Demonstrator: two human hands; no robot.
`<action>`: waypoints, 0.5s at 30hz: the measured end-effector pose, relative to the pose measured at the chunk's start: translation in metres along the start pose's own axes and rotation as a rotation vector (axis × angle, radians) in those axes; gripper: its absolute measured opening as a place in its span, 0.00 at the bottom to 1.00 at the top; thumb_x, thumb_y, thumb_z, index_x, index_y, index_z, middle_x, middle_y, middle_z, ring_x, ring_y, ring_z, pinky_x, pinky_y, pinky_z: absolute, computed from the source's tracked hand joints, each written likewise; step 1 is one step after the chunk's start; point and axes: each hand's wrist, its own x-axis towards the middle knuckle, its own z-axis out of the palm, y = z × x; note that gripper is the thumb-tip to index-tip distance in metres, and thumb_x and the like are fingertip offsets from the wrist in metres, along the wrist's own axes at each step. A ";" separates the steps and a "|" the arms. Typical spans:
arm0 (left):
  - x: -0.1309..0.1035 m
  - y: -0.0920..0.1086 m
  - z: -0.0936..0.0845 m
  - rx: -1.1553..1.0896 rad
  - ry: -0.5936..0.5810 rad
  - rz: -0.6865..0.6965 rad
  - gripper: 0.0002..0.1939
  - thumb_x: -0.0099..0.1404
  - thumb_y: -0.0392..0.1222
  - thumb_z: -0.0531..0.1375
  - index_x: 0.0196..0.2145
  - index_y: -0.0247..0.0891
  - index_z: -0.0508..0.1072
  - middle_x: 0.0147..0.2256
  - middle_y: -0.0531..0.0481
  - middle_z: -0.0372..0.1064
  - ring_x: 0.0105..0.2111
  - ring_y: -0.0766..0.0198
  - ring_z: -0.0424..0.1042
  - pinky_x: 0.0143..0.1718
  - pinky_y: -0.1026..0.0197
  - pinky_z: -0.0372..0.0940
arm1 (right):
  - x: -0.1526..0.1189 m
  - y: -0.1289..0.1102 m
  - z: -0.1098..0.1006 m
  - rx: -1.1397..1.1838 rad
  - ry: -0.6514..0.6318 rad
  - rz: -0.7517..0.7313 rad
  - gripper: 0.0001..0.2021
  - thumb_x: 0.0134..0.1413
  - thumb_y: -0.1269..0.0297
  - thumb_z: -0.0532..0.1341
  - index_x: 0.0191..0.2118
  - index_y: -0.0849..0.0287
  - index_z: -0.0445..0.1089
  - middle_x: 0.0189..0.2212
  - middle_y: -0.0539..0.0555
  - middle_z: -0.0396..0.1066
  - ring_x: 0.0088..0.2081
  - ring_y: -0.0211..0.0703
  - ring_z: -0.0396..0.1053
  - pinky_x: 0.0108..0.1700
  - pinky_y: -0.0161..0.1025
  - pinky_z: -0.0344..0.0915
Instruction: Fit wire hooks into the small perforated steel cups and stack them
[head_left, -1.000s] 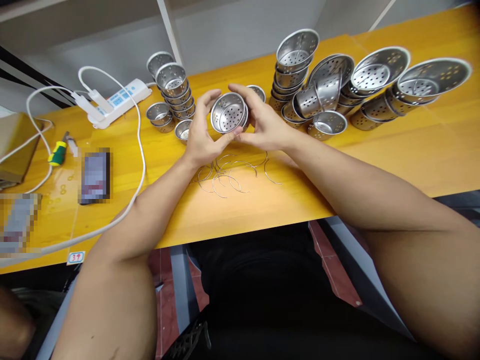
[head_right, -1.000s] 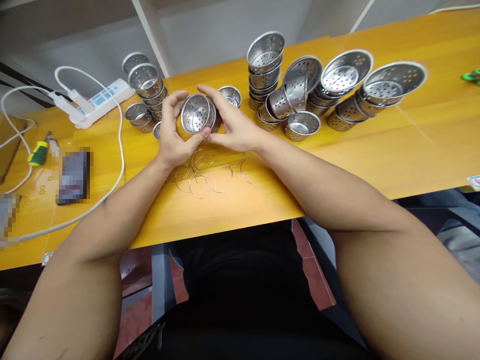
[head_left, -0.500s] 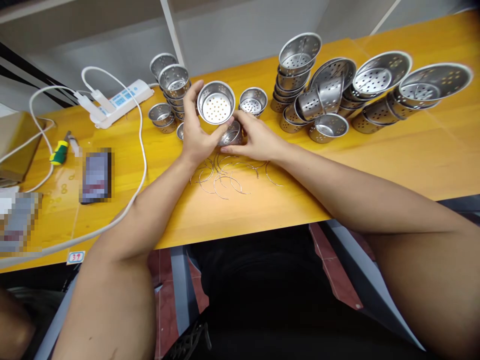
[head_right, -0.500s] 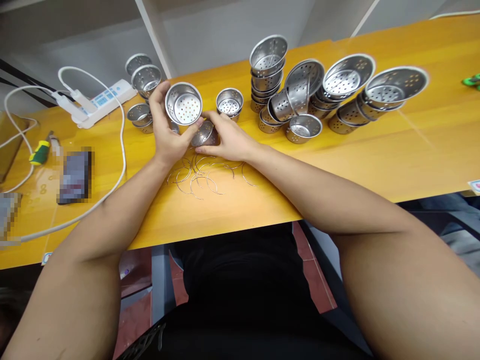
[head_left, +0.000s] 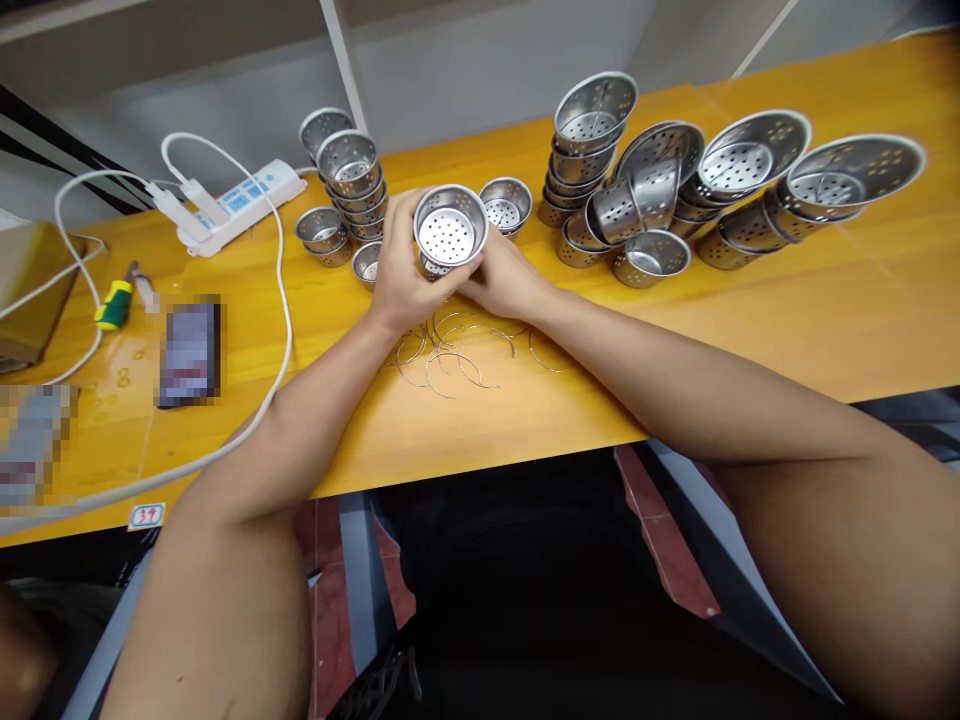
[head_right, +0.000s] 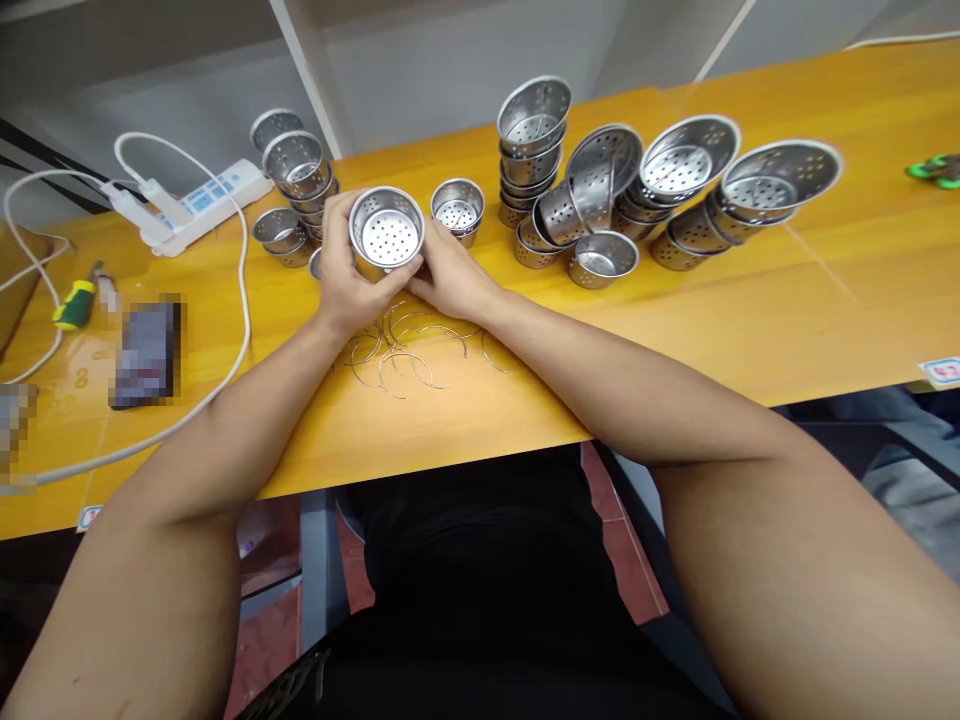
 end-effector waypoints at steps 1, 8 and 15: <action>0.001 -0.004 0.001 -0.008 0.041 0.005 0.48 0.66 0.81 0.72 0.70 0.53 0.65 0.66 0.39 0.71 0.69 0.38 0.74 0.77 0.33 0.69 | -0.001 -0.002 0.000 -0.009 0.026 0.014 0.39 0.71 0.49 0.69 0.79 0.55 0.61 0.77 0.71 0.67 0.81 0.75 0.60 0.84 0.77 0.56; -0.002 -0.023 0.002 -0.025 0.105 -0.030 0.47 0.67 0.80 0.72 0.71 0.54 0.66 0.66 0.42 0.70 0.71 0.41 0.73 0.79 0.38 0.68 | -0.006 -0.018 -0.007 -0.053 0.078 0.064 0.24 0.74 0.63 0.62 0.71 0.56 0.68 0.67 0.68 0.74 0.67 0.64 0.75 0.71 0.63 0.76; -0.005 -0.047 0.007 -0.044 0.188 -0.073 0.46 0.70 0.80 0.70 0.73 0.55 0.62 0.67 0.43 0.70 0.71 0.45 0.76 0.78 0.41 0.71 | -0.015 -0.049 -0.043 -0.252 -0.283 -0.133 0.15 0.72 0.72 0.62 0.57 0.59 0.82 0.59 0.63 0.81 0.55 0.59 0.81 0.57 0.53 0.77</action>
